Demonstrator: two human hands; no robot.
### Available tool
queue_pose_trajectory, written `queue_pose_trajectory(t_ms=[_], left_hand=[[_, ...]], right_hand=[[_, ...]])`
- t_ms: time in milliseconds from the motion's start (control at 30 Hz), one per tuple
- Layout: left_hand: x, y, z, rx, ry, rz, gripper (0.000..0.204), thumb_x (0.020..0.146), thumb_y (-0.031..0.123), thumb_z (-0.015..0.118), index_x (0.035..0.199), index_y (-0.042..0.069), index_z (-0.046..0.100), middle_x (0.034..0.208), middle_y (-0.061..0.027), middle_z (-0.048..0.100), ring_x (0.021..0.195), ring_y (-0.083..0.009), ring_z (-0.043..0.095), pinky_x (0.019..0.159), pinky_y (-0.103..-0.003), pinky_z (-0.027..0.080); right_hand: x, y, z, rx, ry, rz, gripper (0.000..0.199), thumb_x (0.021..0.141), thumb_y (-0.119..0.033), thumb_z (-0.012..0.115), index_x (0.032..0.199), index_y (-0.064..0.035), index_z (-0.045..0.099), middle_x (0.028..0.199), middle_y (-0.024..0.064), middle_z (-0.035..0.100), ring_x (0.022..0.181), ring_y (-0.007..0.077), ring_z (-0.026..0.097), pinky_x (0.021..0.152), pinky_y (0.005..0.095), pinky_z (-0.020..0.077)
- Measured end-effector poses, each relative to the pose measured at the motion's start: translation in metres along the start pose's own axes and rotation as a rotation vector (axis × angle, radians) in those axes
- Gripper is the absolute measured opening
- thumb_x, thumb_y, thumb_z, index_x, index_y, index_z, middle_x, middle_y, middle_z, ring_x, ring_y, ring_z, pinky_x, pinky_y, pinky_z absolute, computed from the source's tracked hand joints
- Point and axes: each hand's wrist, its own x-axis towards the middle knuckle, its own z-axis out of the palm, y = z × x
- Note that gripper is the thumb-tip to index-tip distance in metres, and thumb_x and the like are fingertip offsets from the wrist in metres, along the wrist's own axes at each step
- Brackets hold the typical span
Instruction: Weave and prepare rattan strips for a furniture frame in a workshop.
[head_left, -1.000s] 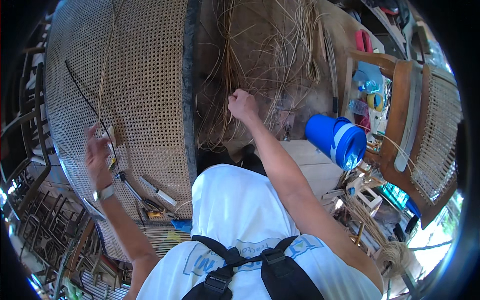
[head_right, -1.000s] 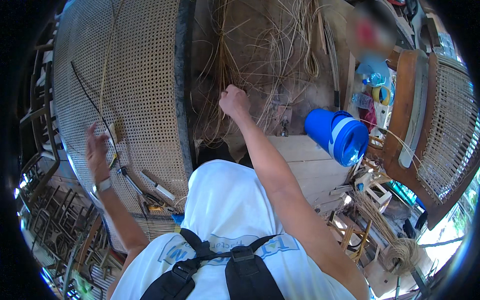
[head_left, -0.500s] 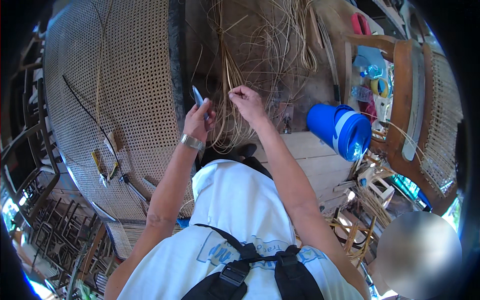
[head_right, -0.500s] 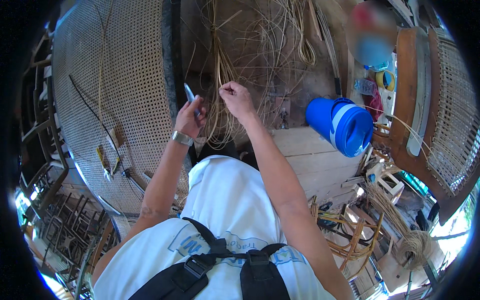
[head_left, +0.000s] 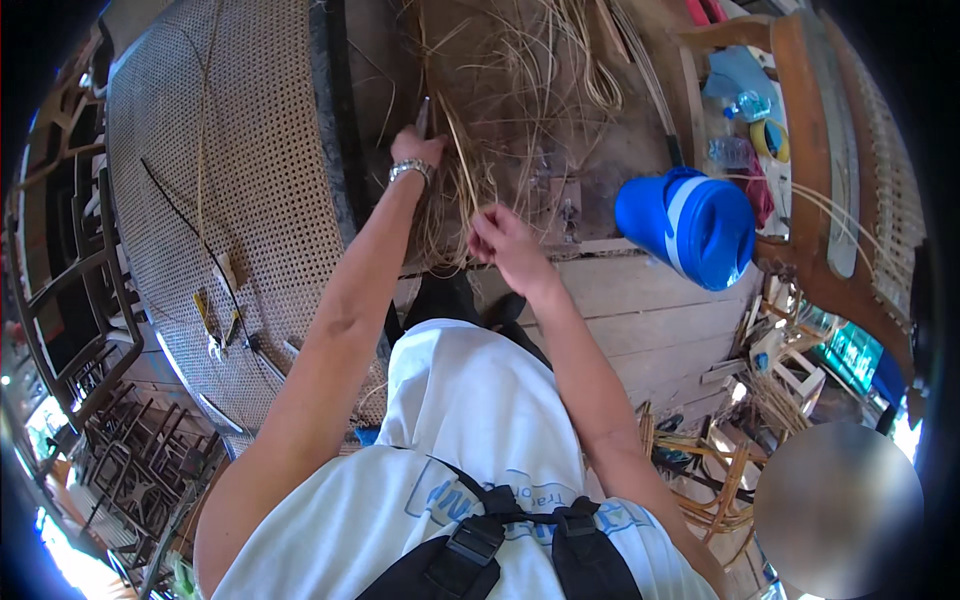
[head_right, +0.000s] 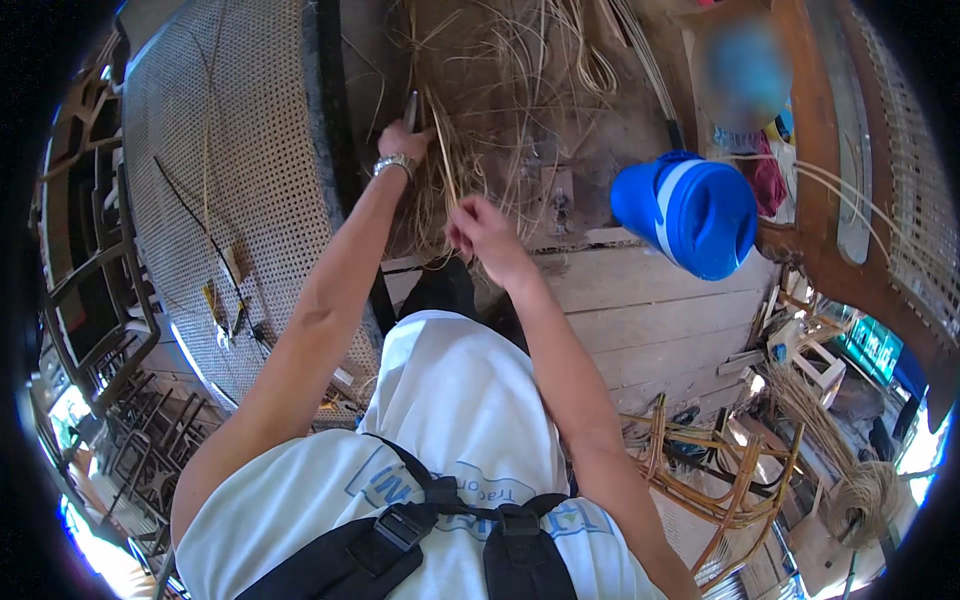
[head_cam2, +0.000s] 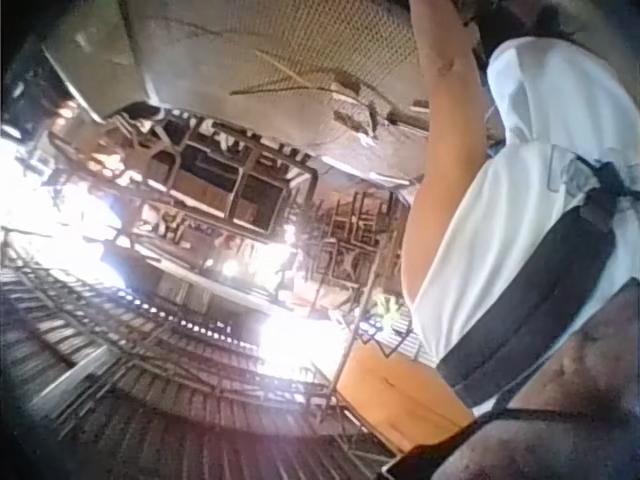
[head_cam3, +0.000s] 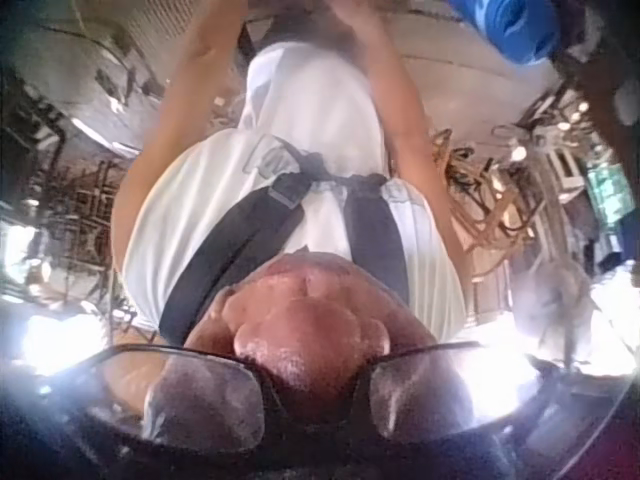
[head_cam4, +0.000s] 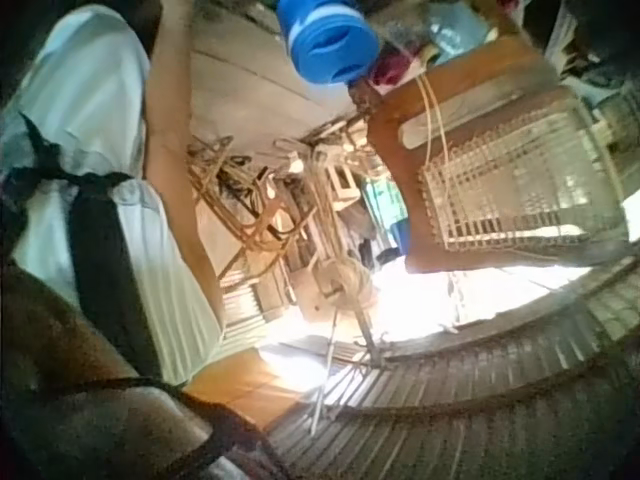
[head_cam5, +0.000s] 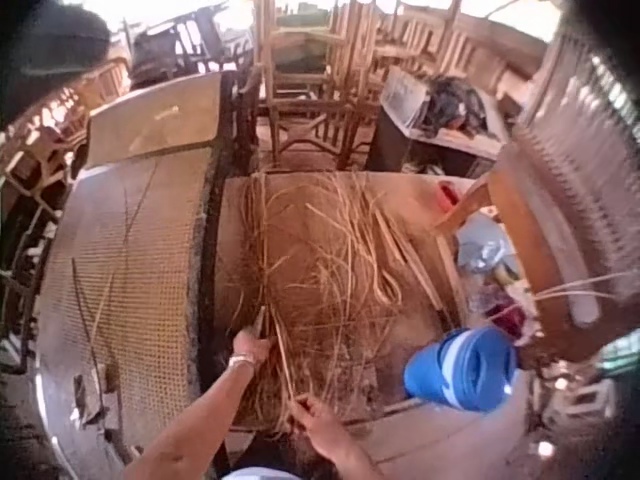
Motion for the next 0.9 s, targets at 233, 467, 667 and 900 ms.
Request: queue_pose_trajectory(t_ms=[233,467,667,900], left_hand=[[0.003,0.005,-0.001,0.106,0.012,-0.001,0.054,0.069,0.043,0.077,0.104,0.003,0.07,0.106,-0.0218,0.068,0.102,-0.036,0.064,0.091,-0.04,0.05],[0.001,0.001,-0.002,0.014,0.022,-0.033,0.069,0.066,0.049,0.078,0.112,0.0,0.066,0.114,-0.0221,0.065,0.107,-0.0357,0.062,0.094,-0.038,0.048],[-0.092,-0.006,-0.026,-0.449,0.354,0.007,0.046,0.073,0.036,0.08,0.098,0.001,0.067,0.085,-0.0107,0.071,0.078,-0.023,0.068,0.074,-0.035,0.052],[-0.304,-0.034,-0.008,-0.755,-0.642,0.242,0.026,0.087,0.03,0.072,0.095,0.005,0.07,0.08,0.0008,0.067,0.058,-0.0042,0.05,0.049,-0.02,0.036]], right_hand=[[-0.301,0.161,-0.173,-0.723,0.27,0.416,0.025,0.095,-0.025,0.055,0.081,-0.004,0.061,0.072,0.0043,0.06,0.067,0.0113,0.054,0.062,0.0285,0.0456],[-0.767,0.294,-0.266,-0.9,0.592,1.319,0.028,0.085,-0.029,0.06,0.086,-0.0021,0.067,0.082,0.0164,0.065,0.078,0.0332,0.062,0.069,0.0441,0.0486],[-0.584,0.38,-0.31,-1.159,0.732,0.962,0.03,0.079,-0.024,0.06,0.098,-0.003,0.07,0.101,0.0222,0.067,0.101,0.0403,0.063,0.085,0.0473,0.0507],[-0.21,0.167,-0.149,-0.594,-0.069,-0.081,0.023,0.092,-0.023,0.059,0.1,-0.0021,0.064,0.082,0.0056,0.062,0.077,0.0113,0.053,0.072,0.0275,0.0457]])
